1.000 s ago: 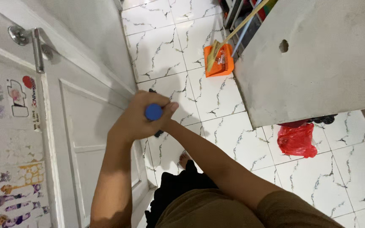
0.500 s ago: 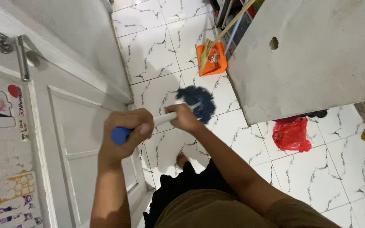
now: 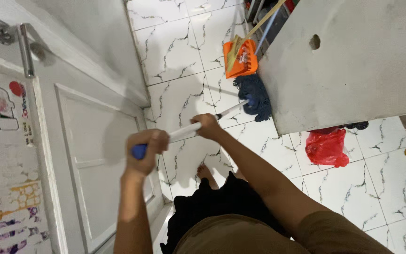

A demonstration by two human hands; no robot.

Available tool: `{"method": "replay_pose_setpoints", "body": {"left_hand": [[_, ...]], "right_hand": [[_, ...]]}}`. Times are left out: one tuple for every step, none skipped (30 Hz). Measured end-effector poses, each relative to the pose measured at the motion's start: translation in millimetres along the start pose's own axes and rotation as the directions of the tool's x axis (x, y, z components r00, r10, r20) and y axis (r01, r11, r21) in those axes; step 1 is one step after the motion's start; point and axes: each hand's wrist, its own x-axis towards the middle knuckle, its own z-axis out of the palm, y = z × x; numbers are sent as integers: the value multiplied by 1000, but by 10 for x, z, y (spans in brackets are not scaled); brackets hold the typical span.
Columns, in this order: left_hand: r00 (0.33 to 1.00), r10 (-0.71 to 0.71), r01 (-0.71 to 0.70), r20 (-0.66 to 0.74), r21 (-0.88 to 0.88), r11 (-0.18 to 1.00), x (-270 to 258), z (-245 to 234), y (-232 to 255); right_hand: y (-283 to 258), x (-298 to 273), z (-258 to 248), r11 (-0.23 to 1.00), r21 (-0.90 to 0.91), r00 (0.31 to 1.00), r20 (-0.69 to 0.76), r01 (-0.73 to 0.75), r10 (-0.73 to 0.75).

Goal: The person mops a white tiled floor using a mop with a blue head and a white handle, moving through a room and through a doorway.

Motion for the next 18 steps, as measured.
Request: {"method": "replay_pose_setpoints", "body": {"left_hand": [[999, 45, -44, -29, 16, 999, -41, -130, 74], [992, 112, -116, -55, -64, 991, -22, -255, 156], [980, 177, -187, -88, -137, 973, -13, -335, 261], [980, 166, -181, -108, -142, 973, -82, -408, 418], [978, 161, -179, -129, -147, 973, -152, -525, 612], [975, 171, -188, -143, -120, 975, -184, -579, 789], [971, 181, -197, -158, -97, 976, -206, -586, 953], [966, 190, -205, -172, -74, 976, -221, -571, 1100], [969, 189, -197, -162, -38, 980, -234, -554, 1230], [971, 187, -189, -151, -3, 982, -248, -526, 1338], [973, 186, -183, -137, 34, 982, -241, -489, 1417], [975, 204, -195, -85, 106, 975, -226, -443, 1467], [976, 217, -209, -29, 172, 963, -205, -391, 1487], [974, 225, -225, 27, 236, 945, -185, -325, 1490], [946, 314, -323, 83, 153, 934, -144, -207, 1467], [906, 401, -411, 135, 62, 909, -112, -59, 1436], [933, 318, -338, 166, 109, 935, -110, 92, 1409], [953, 233, -265, 195, 156, 952, -113, 245, 1385]], "right_hand": [[-136, 67, 84, 997, 60, 999, -12, 37, -37], [-303, 161, 177, 999, 27, 997, 69, -37, 35], [-498, 265, 265, 995, -8, 983, 148, -104, 104], [-697, 329, 305, 981, 42, 965, 192, -192, 181], [-889, 404, 337, 957, 87, 939, 237, -276, 249], [-1081, 462, 372, 938, 149, 926, 266, -312, 266], [-1248, 477, 393, 914, 203, 912, 298, -350, 283], [-1385, 477, 420, 885, 256, 895, 332, -388, 297], [-1485, 485, 467, 911, 261, 919, 320, -320, 231], [-1556, 477, 521, 931, 266, 937, 308, -249, 163], [-1602, 480, 585, 946, 272, 952, 291, -177, 94], [-1633, 487, 647, 926, 370, 976, 218, -78, -5], [-1641, 477, 682, 901, 434, 980, 188, -18, -71], [-1663, 458, 702, 846, 532, 980, 188, -45, -66], [-1684, 433, 677, 765, 640, 981, 181, -68, -64], [-1723, 389, 629, 660, 745, 982, 179, -100, -54], [-1758, 329, 552, 589, 798, 983, 178, -123, -36], [-1790, 285, 464, 517, 843, 983, 183, -146, -22]]}}
